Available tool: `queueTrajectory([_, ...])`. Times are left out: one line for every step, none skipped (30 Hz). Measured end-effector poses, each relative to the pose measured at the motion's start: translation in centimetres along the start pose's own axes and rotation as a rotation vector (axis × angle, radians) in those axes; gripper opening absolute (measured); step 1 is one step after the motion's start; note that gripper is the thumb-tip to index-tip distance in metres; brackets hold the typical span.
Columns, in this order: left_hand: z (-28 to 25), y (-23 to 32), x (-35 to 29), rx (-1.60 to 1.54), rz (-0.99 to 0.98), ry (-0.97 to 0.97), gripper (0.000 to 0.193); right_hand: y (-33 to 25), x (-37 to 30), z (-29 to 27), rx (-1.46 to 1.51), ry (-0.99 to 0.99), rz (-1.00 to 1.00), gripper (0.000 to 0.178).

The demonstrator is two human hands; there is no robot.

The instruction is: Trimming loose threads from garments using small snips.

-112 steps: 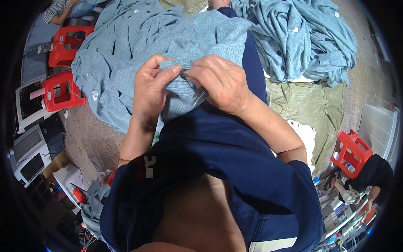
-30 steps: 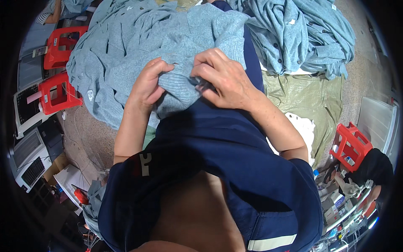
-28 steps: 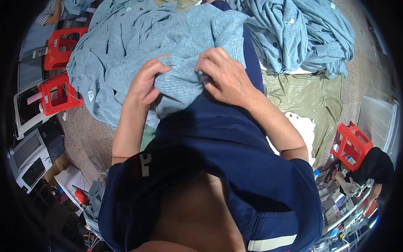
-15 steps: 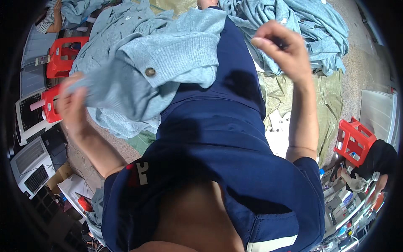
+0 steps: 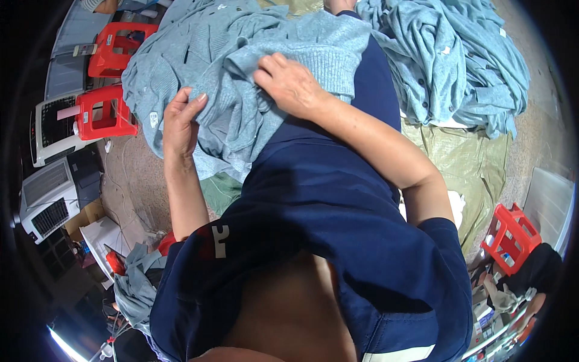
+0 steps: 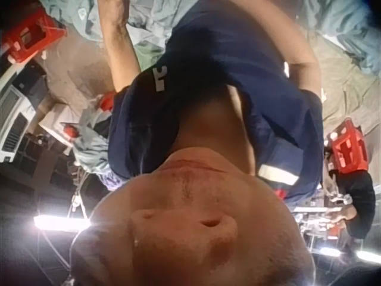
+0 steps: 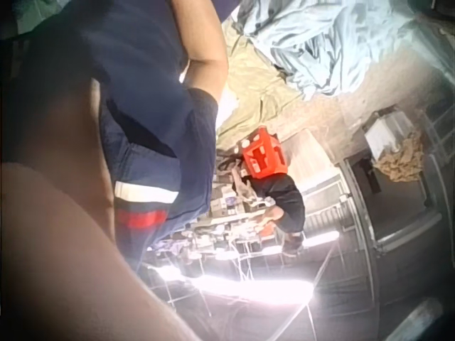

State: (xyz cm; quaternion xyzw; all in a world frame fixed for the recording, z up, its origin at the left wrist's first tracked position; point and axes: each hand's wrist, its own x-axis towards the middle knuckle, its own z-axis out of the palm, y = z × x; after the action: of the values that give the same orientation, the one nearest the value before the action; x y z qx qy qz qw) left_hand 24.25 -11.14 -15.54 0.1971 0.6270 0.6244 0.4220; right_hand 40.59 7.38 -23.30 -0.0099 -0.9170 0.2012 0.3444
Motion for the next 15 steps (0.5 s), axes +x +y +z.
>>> queueTrajectory([-0.3, -0.3, 0.1, -0.002, 0.006, 0.009, 0.016, 0.6, 0.3, 0.7, -0.039, -0.034, 0.014, 0.025])
queueTrajectory([-0.3, -0.5, 0.2, 0.001, 0.007, 0.015, 0.016, 1.1, 0.2, 1.0, -0.06, -0.074, 0.013, 0.026])
queueTrajectory([-0.3, -0.8, 0.3, 0.003, 0.005, 0.024, 0.016, 1.3, 0.2, 1.0, -0.054, -0.078, 0.004, 0.026])
queueTrajectory([-0.1, -1.0, 0.4, -0.059, 0.01, 0.023, 0.017, 1.4, 0.3, 1.0, -0.033, -0.081, -0.025, 0.027])
queueTrajectory([0.0, -1.0, 0.5, -0.061, 0.013, 0.031, 0.017, 1.4, 0.3, 1.1, -0.014, -0.085, -0.053, 0.029])
queueTrajectory([0.3, -1.1, 0.7, -0.125, 0.008, 0.039, 0.015, 1.1, 0.4, 0.7, 0.014, -0.11, -0.06, 0.033])
queueTrajectory([0.4, -1.1, 0.9, -0.189, 0.003, 0.047, 0.013, 1.2, 0.3, 0.9, 0.013, -0.113, -0.062, 0.033])
queueTrajectory([0.5, -1.0, 1.0, -0.192, 0.004, 0.048, 0.013, 1.2, 0.2, 1.2, 0.019, -0.116, -0.03, 0.034])
queueTrajectory([0.7, -0.9, 1.1, -0.25, 0.006, 0.042, 0.013, 1.3, -0.1, 1.5, 0.023, -0.119, 0.006, 0.036])
queueTrajectory([0.8, -0.9, 1.2, -0.308, 0.007, 0.035, 0.013, 1.5, -0.3, 1.8, 0.02, -0.123, 0.007, 0.036])
queueTrajectory([0.6, -1.0, 1.3, -0.312, 0.006, 0.034, 0.013, 1.9, -0.4, 2.3, 0.049, -0.174, 0.098, 0.033])
queueTrajectory([0.3, -1.0, 1.5, -0.353, 0.025, 0.04, 0.014, 2.3, -0.4, 2.8, 0.08, -0.225, 0.189, 0.031])
queueTrajectory([0.1, -1.0, 1.5, -0.394, 0.044, 0.047, 0.014, 2.9, -0.4, 3.0, 0.079, -0.228, 0.189, 0.031])
queueTrajectory([-0.1, -1.0, 1.5, -0.396, 0.043, 0.048, 0.014, 3.5, -0.5, 3.1, 0.188, -0.204, 0.298, 0.029])
queueTrajectory([-0.3, -0.8, 1.4, -0.403, 0.053, 0.045, 0.013, 3.7, -0.2, 2.9, 0.297, -0.181, 0.405, 0.027])
